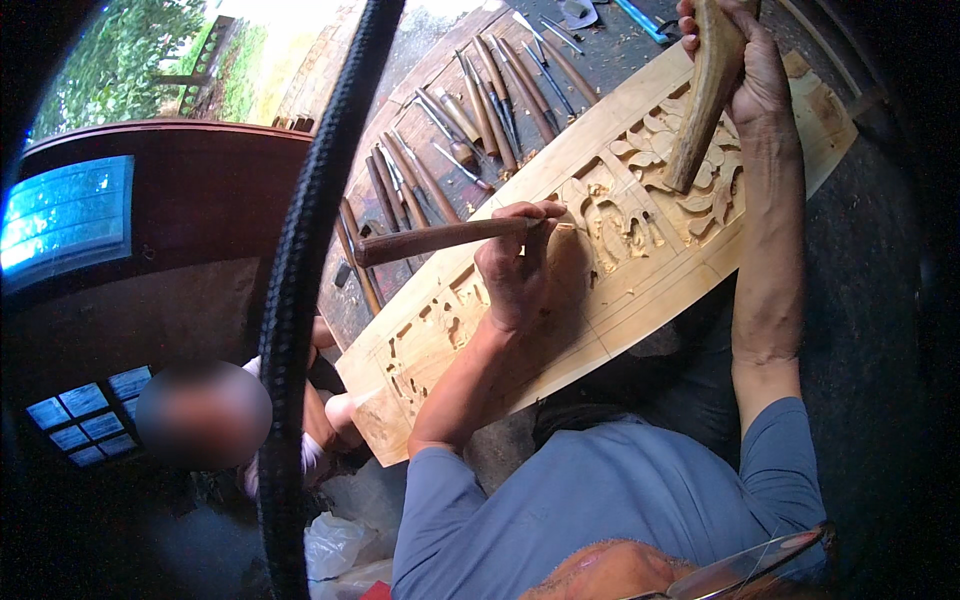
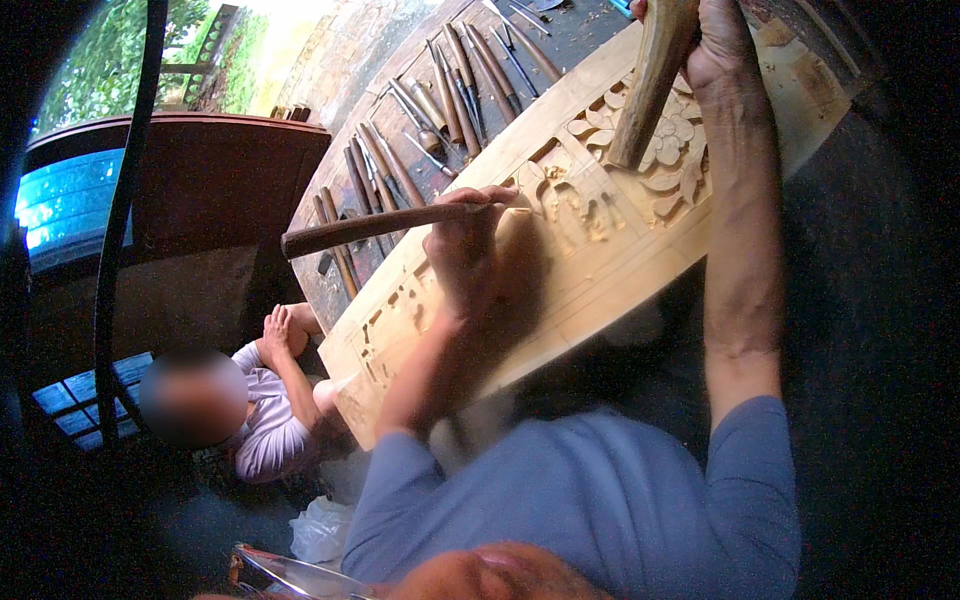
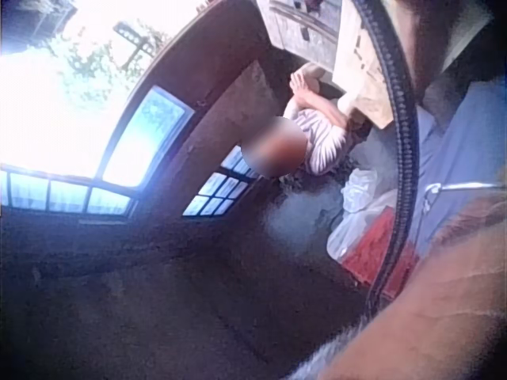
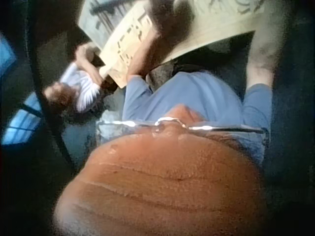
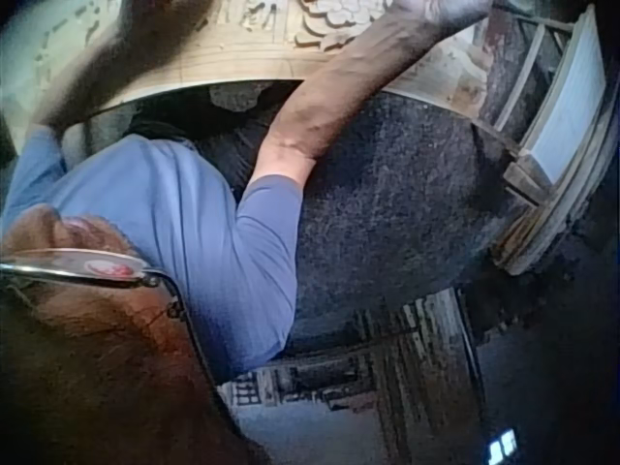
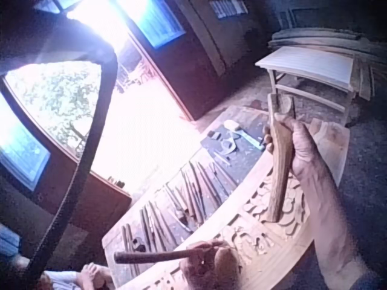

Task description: The person carves a floral design into a rectangular wooden board using a chisel and a wooden mallet. They repeatedly strike the chisel to remove wood shavings and refine the pattern.

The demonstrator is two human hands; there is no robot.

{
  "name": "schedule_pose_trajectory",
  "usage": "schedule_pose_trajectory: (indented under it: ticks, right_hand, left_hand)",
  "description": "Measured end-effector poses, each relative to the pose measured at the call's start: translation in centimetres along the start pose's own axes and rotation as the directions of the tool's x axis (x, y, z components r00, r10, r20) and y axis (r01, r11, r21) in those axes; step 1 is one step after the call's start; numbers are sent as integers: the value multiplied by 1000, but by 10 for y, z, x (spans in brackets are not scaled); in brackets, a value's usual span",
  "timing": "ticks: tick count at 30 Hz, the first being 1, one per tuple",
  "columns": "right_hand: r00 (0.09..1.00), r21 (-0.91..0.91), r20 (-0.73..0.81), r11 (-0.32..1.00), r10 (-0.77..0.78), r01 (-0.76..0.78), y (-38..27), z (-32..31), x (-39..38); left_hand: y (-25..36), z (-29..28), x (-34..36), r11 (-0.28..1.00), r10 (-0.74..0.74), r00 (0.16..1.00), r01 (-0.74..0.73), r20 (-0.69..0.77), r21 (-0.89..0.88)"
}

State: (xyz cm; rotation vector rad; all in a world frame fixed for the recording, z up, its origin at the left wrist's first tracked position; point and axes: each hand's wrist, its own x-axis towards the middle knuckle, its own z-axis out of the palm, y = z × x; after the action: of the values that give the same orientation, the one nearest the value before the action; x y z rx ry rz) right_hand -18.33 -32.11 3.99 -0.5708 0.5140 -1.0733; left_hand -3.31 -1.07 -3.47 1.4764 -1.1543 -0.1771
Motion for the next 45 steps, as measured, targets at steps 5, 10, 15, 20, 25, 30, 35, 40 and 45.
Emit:
schedule_pose_trajectory:
  ticks: [5,10,15,20,25,30,35,40,45]
  right_hand:
    - [1000,-14,-5,1000,2,-2,-1,0,0]
    - [990,-186,34,972,-137,141,8,14,-14]
    - [705,-781,411,175,-578,599,-24,33,-32]
    - [231,-212,972,-602,-47,770,-62,73,-102]
    - [389,-396,900,-741,-197,543,-119,86,-75]
    - [182,-144,983,-626,-3,767,-53,103,-113]
    - [400,-378,901,-757,-169,533,-125,102,-83]
    - [230,-201,972,-668,-46,716,-65,107,-118]
    - [365,-357,918,-726,-156,588,-112,104,-100]
  left_hand:
    - [8,2,6,998,7,1000,-8,15,54]
    - [21,-4,13,983,-47,995,31,87,180]
    - [24,-3,27,968,25,981,-71,193,239]
    - [18,-2,33,937,80,965,-158,249,312]
    - [20,-4,33,948,130,966,-187,224,259]
    - [17,-15,29,935,117,965,-187,237,300]
    - [27,-2,37,947,102,951,-183,293,263]
    - [19,-9,32,935,89,952,-181,291,305]
    - [17,-3,35,931,170,943,-249,284,267]
